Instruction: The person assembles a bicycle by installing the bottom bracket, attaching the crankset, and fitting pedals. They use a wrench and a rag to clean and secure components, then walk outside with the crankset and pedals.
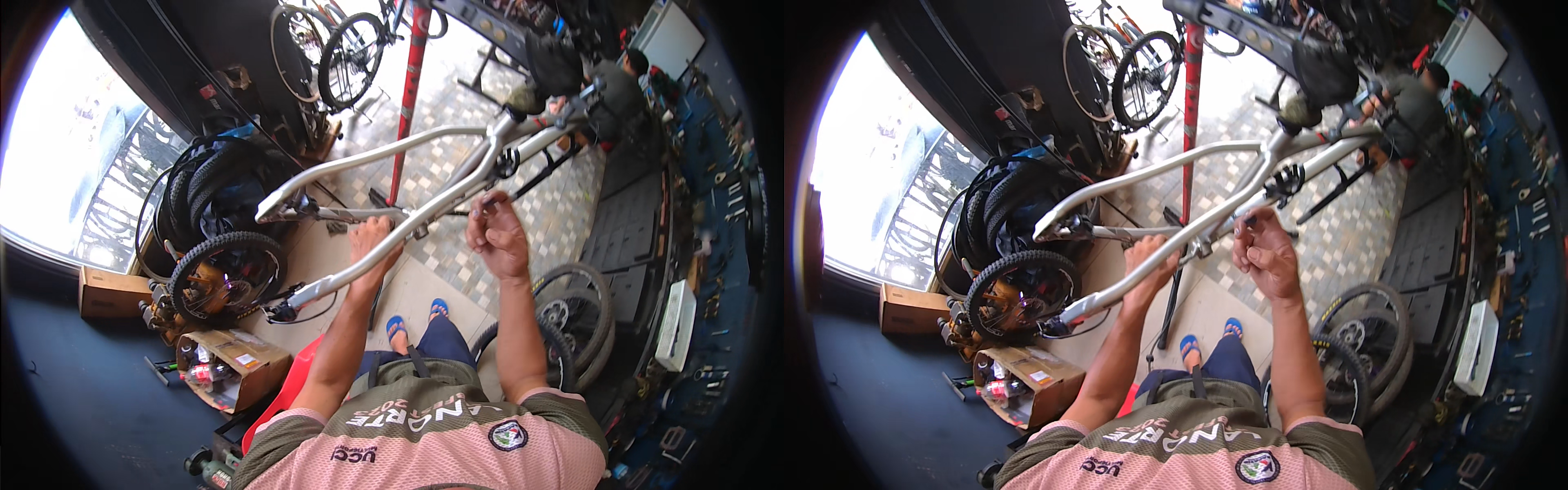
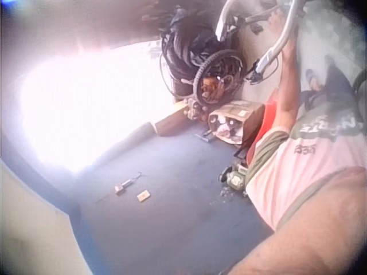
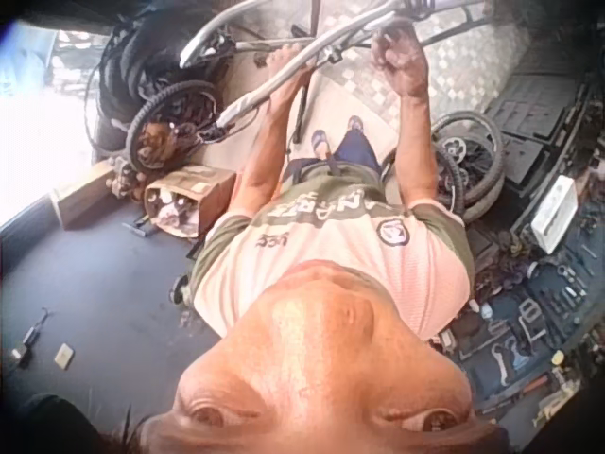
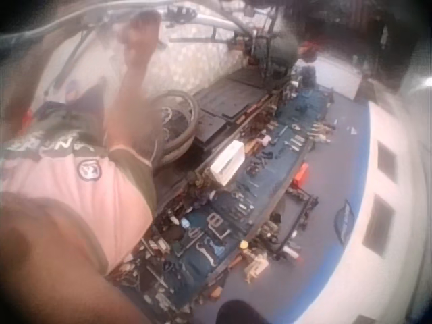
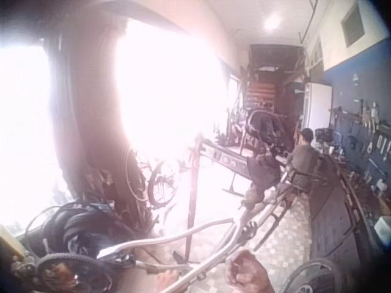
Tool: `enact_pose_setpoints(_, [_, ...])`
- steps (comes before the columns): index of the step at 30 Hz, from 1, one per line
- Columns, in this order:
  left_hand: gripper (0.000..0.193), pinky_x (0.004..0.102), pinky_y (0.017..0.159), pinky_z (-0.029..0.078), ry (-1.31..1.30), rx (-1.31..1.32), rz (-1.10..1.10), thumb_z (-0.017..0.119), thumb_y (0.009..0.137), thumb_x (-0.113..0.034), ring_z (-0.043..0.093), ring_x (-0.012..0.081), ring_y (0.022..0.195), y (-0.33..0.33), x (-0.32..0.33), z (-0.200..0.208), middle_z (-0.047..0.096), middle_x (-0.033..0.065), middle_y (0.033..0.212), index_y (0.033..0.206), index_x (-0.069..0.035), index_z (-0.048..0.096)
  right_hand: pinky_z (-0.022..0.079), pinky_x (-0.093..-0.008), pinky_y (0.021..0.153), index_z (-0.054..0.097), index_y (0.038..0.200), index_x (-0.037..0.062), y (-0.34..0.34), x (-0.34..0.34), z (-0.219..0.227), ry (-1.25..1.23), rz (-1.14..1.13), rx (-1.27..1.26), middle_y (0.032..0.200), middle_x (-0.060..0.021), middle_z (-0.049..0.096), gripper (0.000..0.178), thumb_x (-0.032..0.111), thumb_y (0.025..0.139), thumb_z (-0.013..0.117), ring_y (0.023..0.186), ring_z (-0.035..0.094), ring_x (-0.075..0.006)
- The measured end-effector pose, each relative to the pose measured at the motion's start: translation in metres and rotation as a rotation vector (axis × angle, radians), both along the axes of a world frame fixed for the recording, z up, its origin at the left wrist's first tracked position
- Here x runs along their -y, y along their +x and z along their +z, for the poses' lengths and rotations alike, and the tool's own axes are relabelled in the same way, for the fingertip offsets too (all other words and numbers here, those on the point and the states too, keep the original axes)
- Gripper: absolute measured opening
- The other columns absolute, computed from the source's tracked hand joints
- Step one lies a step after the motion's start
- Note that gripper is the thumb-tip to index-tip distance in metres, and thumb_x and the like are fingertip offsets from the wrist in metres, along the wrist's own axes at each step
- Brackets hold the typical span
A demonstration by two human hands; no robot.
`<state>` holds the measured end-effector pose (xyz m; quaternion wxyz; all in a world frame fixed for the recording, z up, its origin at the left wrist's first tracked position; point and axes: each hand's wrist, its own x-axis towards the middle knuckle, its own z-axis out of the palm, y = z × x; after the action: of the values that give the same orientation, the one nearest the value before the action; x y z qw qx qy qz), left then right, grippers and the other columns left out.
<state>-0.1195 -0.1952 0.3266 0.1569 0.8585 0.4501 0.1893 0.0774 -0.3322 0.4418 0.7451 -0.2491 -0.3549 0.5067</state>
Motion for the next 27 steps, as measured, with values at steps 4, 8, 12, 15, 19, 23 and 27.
enact_pose_setpoints(4, [0.029, 0.0496, 0.088, 0.052, -0.039, 0.094, 0.074, 0.069, 0.086, -0.028, 0.07, 0.0365, 0.097, 0.001, -0.002, 0.008, 0.072, 0.0169, 0.101, 0.105, -0.008, 0.076, 0.043, -0.0239, 0.066, 0.057, 0.128, 0.0049, -0.019, -0.099, 0.129, 0.184, -0.007, 0.717, 0.098, -0.0022, 0.059, 0.035, 0.007, 0.093, 0.062, 0.074, 0.05, -0.0066])
enact_pose_setpoints(8, [0.037, 0.0463, 0.096, 0.045, -0.125, 0.204, 0.179, 0.07, 0.093, -0.045, 0.067, 0.0304, 0.105, -0.001, -0.006, 0.017, 0.072, 0.012, 0.107, 0.11, -0.012, 0.075, 0.047, -0.0256, 0.069, 0.061, 0.123, 0.0053, -0.077, -0.255, 0.176, 0.337, 0.109, 1.214, 0.092, -0.0021, 0.062, 0.032, 0.007, 0.091, 0.061, 0.075, 0.055, -0.0079])
enact_pose_setpoints(12, [0.034, 0.0448, 0.1, 0.042, -0.162, 0.408, 0.312, 0.069, 0.094, -0.039, 0.065, 0.0304, 0.108, -0.004, -0.004, 0.018, 0.072, 0.0115, 0.111, 0.112, -0.009, 0.072, 0.051, -0.0373, 0.079, 0.064, 0.122, 0.0079, -0.143, -0.364, 0.151, 0.539, 0.266, 1.643, 0.089, -0.0091, 0.064, 0.034, 0.009, 0.087, 0.061, 0.082, 0.065, -0.0243])
enact_pose_setpoints(15, [0.04, 0.0441, 0.098, 0.045, -0.206, 0.662, 0.521, 0.074, 0.093, -0.027, 0.066, 0.0312, 0.108, -0.01, -0.005, 0.03, 0.071, 0.0144, 0.109, 0.125, -0.007, 0.061, 0.051, -0.0452, 0.086, 0.063, 0.127, 0.0101, -0.164, -0.413, 0.096, 0.599, 0.615, 1.791, 0.096, -0.0135, 0.068, 0.04, 0.015, 0.088, 0.058, 0.098, 0.068, -0.0329])
enact_pose_setpoints(19, [0.027, 0.0411, 0.077, 0.048, -0.138, 0.688, 0.715, 0.075, 0.092, -0.019, 0.064, 0.0287, 0.079, -0.008, -0.006, 0.037, 0.067, 0.012, 0.09, 0.111, -0.005, 0.062, 0.052, -0.0495, 0.084, 0.066, 0.12, 0.0102, -0.14, -0.44, -0.016, 0.68, 0.95, 1.73, 0.102, -0.0181, 0.07, 0.032, 0.008, 0.09, 0.054, 0.099, 0.068, -0.0374])
enact_pose_setpoints(23, [0.019, 0.0392, 0.07, 0.047, -0.246, 0.729, 0.851, 0.079, 0.09, -0.02, 0.06, 0.0236, 0.073, -0.005, -0.007, 0.033, 0.064, 0.006, 0.075, 0.088, -0.007, 0.066, 0.053, -0.0496, 0.076, 0.066, 0.115, 0.013, -0.062, -0.42, -0.117, 0.524, 1.206, 1.67, 0.09, -0.0128, 0.067, 0.033, 0.007, 0.085, 0.054, 0.089, 0.067, -0.0348])
enact_pose_setpoints(27, [0.016, 0.0316, 0.063, 0.051, -0.165, 0.692, 0.812, 0.077, 0.092, -0.016, 0.068, 0.0209, 0.065, -0.004, -0.019, 0.047, 0.07, 0.009, 0.075, 0.091, -0.002, 0.069, 0.056, -0.0474, 0.076, 0.063, 0.121, 0.0192, 0.037, -0.394, -0.175, 0.4, 1.269, 1.717, 0.106, -0.0111, 0.062, 0.039, 0.007, 0.084, 0.056, 0.094, 0.068, -0.0333])
